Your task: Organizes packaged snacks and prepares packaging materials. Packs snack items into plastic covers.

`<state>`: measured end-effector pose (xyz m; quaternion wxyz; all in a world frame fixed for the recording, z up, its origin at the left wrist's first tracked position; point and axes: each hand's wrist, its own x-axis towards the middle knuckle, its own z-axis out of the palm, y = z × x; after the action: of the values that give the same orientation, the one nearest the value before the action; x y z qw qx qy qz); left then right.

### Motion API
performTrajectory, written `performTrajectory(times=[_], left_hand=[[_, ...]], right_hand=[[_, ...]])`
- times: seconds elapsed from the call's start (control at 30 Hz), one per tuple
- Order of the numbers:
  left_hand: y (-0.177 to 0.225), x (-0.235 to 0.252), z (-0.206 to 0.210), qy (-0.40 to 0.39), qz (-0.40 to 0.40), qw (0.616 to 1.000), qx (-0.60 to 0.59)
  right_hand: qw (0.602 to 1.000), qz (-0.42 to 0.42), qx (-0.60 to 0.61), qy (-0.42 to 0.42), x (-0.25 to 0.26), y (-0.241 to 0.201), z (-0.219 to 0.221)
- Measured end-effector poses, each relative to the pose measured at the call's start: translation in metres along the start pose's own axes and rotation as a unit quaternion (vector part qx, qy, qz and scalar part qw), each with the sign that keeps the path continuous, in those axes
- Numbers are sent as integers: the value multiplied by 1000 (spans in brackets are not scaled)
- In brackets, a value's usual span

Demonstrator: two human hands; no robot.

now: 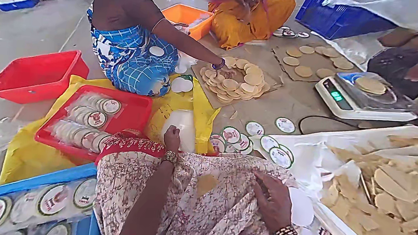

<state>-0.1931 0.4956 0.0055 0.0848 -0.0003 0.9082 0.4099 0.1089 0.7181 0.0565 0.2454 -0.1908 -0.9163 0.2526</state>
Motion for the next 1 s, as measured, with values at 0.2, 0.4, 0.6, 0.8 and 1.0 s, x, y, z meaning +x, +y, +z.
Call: performTrajectory(times=[0.2,0.4,0.6,0.8,1.0], left_hand=[[10,-17,-20,98,6,980,-171],[9,-36,-38,62,7,962,-267],[37,-67,-84,74,184,962,-190],[38,-93,-129,52,269,930,-245],[49,-121,-155,87,309,918,-231]], right_hand=[[1000,-4,2,2,4,-3,1],[1000,-2,6,5,-1,-4,-2],[999,-13,23,-38,12,-24,-7],[985,-88,145,-32,43,-92,5],[950,-150,269,-51,67,-145,24]])
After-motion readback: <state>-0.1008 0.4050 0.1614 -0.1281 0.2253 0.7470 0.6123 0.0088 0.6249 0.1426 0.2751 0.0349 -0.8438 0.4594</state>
